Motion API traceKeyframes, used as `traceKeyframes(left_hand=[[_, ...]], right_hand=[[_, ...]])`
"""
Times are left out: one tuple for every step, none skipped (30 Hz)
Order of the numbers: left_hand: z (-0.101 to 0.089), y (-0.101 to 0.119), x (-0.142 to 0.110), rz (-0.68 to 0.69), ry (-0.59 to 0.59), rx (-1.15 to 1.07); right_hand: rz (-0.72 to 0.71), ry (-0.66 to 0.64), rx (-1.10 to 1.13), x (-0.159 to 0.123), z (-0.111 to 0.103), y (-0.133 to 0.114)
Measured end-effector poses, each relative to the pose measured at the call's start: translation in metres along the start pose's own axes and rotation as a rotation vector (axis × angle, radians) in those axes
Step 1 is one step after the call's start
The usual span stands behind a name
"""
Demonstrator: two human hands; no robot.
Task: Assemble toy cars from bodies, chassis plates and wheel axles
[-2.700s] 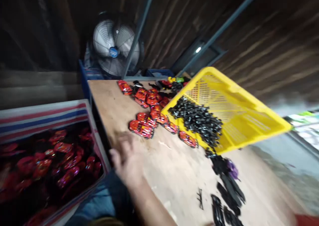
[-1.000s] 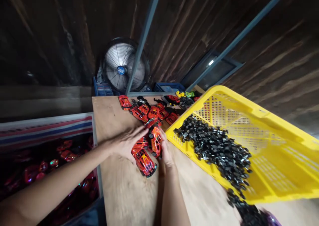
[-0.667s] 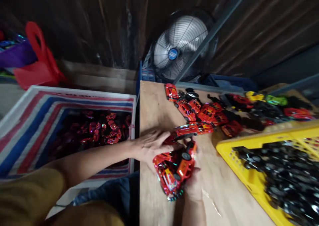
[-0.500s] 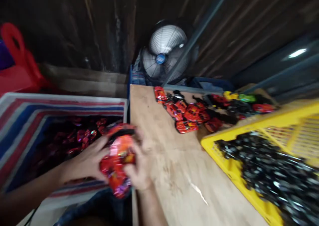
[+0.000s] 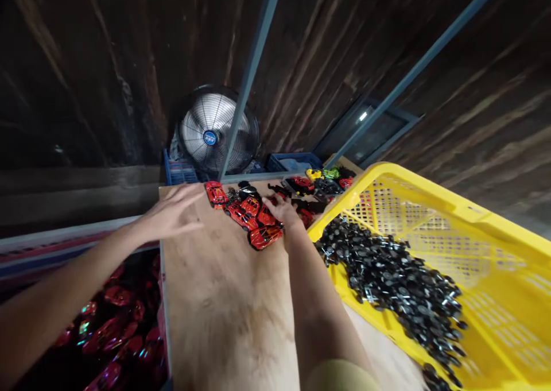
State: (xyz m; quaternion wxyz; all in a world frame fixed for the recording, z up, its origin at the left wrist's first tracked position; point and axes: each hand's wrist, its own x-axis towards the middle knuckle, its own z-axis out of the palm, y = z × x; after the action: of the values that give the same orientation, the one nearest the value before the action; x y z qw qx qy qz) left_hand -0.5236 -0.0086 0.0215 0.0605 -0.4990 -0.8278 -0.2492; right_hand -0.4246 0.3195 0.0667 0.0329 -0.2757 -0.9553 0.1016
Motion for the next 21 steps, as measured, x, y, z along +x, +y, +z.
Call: traceKeyframes(left_hand=[[0.01, 0.001, 0.035, -0.043, -0.023, 0.017], [0.022, 0.002, 0.065, -0.113, -0.077, 0.012], [0.035, 0.004, 0.087, -0.172, -0.156, -0.001], [0.047, 0.007, 0.101, -0.192, -0.209, -0.003], [0.059, 0.01, 0.105, -0.196, -0.233, -0.004], [0.067, 0.013, 0.102, -0.18, -0.221, 0.001], [0.074, 0.016, 0.093, -0.153, -0.179, 0.008], [0.078, 0.02, 0.08, -0.129, -0.124, 0.01], [0.079, 0.024, 0.065, -0.108, -0.077, 0.004], [0.079, 0.029, 0.05, -0.09, -0.043, -0.006], [0.077, 0.035, 0.036, -0.073, -0.025, -0.019], [0.075, 0.042, 0.023, -0.055, -0.019, -0.034], [0.072, 0.05, 0.013, -0.04, -0.019, -0.047], [0.069, 0.058, 0.004, -0.033, -0.02, -0.059], [0.066, 0.067, -0.002, -0.033, -0.025, -0.07], [0.063, 0.076, -0.007, -0.04, -0.034, -0.081], [0.06, 0.085, -0.011, -0.047, -0.049, -0.092], [0.058, 0.092, -0.014, -0.052, -0.066, -0.103], [0.056, 0.098, -0.015, -0.053, -0.081, -0.113], [0.054, 0.103, -0.016, -0.05, -0.089, -0.123], [0.052, 0.105, -0.016, -0.048, -0.083, -0.133]], right_hand=[[-0.002, -0.023, -0.007, 0.0, 0.008, 0.005], [0.0, -0.034, -0.01, -0.003, 0.017, 0.009], [0.004, -0.031, -0.01, -0.01, 0.026, 0.011], [0.007, -0.019, -0.004, -0.02, 0.035, 0.012], [0.009, -0.003, 0.005, -0.031, 0.044, 0.012], [0.011, 0.014, 0.014, -0.044, 0.051, 0.011], [0.01, 0.031, 0.032, -0.059, 0.057, 0.009], [0.005, 0.053, 0.064, -0.074, 0.063, 0.005], [-0.003, 0.08, 0.111, -0.09, 0.067, 0.001], [-0.016, 0.111, 0.171, -0.106, 0.071, -0.005], [-0.032, 0.146, 0.24, -0.121, 0.075, -0.01], [-0.051, 0.179, 0.315, -0.136, 0.077, -0.016], [-0.068, 0.207, 0.389, -0.149, 0.08, -0.021], [-0.081, 0.225, 0.455, -0.161, 0.081, -0.024], [-0.089, 0.234, 0.522, -0.171, 0.082, -0.026], [-0.094, 0.236, 0.588, -0.18, 0.082, -0.025], [-0.093, 0.23, 0.647, -0.189, 0.081, -0.022], [-0.076, 0.229, 0.699, -0.196, 0.08, -0.017], [-0.045, 0.231, 0.742, -0.205, 0.078, -0.011], [-0.001, 0.236, 0.777, -0.214, 0.076, -0.004], [0.051, 0.248, 0.799, -0.225, 0.074, 0.003]])
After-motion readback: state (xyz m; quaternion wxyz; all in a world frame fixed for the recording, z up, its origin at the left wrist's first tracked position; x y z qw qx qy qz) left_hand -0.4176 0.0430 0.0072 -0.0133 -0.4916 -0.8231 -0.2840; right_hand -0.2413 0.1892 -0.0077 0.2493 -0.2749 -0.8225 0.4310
